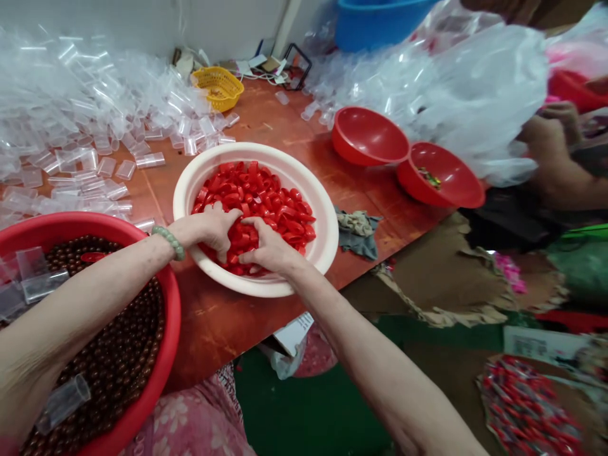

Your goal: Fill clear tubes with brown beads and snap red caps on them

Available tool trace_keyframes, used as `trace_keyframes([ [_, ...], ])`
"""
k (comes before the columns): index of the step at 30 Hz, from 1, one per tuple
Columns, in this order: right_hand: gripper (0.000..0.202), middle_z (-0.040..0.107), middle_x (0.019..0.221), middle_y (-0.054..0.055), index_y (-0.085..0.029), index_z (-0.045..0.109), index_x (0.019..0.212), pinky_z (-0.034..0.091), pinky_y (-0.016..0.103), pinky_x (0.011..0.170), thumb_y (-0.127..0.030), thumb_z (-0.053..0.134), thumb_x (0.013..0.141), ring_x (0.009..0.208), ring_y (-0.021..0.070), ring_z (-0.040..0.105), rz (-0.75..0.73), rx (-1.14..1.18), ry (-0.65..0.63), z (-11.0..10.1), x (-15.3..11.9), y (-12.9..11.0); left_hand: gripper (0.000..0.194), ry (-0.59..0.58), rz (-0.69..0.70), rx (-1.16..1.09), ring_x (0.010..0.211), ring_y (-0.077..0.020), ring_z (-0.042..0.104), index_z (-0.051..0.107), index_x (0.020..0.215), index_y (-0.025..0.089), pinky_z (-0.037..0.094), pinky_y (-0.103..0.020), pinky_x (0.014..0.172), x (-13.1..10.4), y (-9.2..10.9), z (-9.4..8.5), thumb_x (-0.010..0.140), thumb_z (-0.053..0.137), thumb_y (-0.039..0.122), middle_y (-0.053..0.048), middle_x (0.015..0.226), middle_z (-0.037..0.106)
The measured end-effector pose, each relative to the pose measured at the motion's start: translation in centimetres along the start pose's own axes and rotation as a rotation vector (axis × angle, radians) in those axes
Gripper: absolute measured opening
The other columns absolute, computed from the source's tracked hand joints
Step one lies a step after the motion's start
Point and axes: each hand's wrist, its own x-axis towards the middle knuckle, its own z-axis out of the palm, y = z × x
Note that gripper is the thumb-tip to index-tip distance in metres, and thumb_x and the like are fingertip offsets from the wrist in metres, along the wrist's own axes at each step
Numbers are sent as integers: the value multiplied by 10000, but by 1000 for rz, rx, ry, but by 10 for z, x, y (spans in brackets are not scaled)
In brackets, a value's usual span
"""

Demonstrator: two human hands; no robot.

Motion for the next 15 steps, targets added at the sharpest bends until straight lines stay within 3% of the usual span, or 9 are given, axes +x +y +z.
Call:
trace_keyframes([
  [3, 710, 612, 902, -32, -259, 439, 1131, 524, 226, 427, -171, 760, 504, 532, 90, 570, 33, 202, 67, 2, 2, -6, 945, 41, 15, -136, 1129, -363, 565, 327, 1433, 115, 525, -425, 841, -2, -1, 1, 594, 758, 173, -269, 1470, 319],
  [8, 631, 625, 956, -16, -272, 533, 1042, 562, 222, 469, -151, 785, 477, 624, 119, 632, -15, 296, 171, 4, 0, -5, 496, 106, 121, -235, 945, -222, 633, 560, 1197, 35, 513, -287, 781, -15, -3, 5, 703, 598, 54, -154, 1118, 662],
  [12, 532, 641, 956, 4, -286, 585, 974, 552, 240, 473, -157, 805, 507, 640, 132, 626, -65, 261, 282, 0, -11, -14, 264, 213, 244, -260, 868, -192, 642, 655, 978, 36, 500, -270, 726, -19, -4, 3, 727, 575, 19, -134, 977, 703],
  [15, 524, 662, 1004, 24, -312, 608, 1013, 571, 307, 530, -177, 823, 556, 770, 205, 665, -154, 188, 344, -3, -28, -30, 138, 361, 308, -401, 835, -179, 636, 675, 837, 53, 491, -278, 743, -24, -4, -6, 739, 595, 0, -101, 873, 703],
])
